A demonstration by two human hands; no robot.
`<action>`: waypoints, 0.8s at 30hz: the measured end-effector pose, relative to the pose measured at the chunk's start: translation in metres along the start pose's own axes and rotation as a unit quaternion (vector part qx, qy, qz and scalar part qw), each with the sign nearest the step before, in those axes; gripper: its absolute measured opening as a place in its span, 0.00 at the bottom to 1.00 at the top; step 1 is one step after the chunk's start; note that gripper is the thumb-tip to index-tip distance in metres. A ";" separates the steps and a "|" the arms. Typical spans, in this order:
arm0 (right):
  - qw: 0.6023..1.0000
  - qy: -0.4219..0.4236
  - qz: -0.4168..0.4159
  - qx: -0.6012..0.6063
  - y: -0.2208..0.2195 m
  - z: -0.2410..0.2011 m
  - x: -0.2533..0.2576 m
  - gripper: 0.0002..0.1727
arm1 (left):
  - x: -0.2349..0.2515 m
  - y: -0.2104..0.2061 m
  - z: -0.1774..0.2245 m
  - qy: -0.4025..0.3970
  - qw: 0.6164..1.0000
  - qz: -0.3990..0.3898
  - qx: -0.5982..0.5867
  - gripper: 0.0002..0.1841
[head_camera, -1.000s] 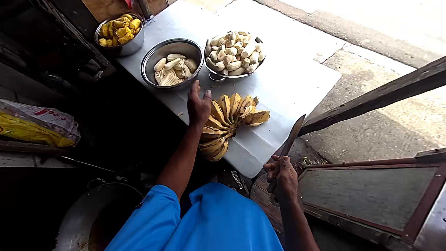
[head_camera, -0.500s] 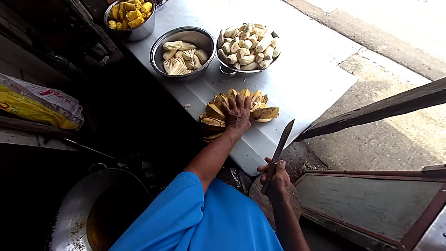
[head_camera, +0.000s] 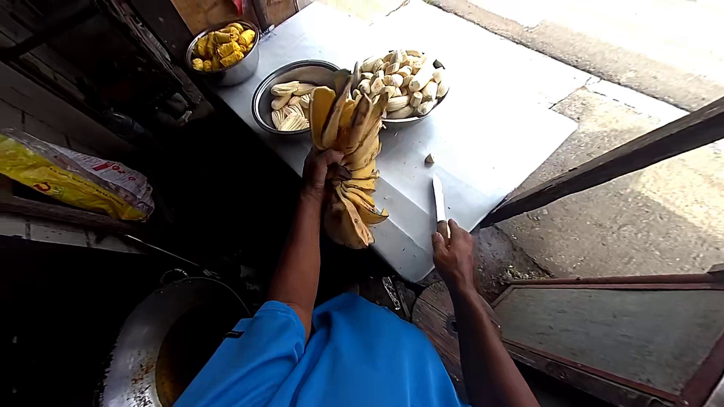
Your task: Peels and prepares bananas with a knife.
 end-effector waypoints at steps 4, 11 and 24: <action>0.984 0.051 -0.083 0.150 -0.013 -0.048 -0.015 0.39 | -0.048 0.036 0.015 -0.081 0.983 0.105 -0.128 0.02; 0.731 -0.010 -0.466 0.498 -0.074 -0.130 -0.091 0.57 | -0.077 0.043 0.029 -0.139 0.964 0.143 -0.177 0.03; 0.854 0.224 -0.304 0.359 -0.060 -0.142 -0.086 0.13 | -0.117 0.073 0.050 -0.168 0.952 0.143 -0.210 0.11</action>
Point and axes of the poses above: each hand's wrist, its own x-axis towards the middle knuckle, its own y-axis out of the back of the hand, z = x × y, the point moved 6 cm from there along x, towards the middle knuckle, and after that the axes turned 8 degrees about -x, right-handed, at the moved point
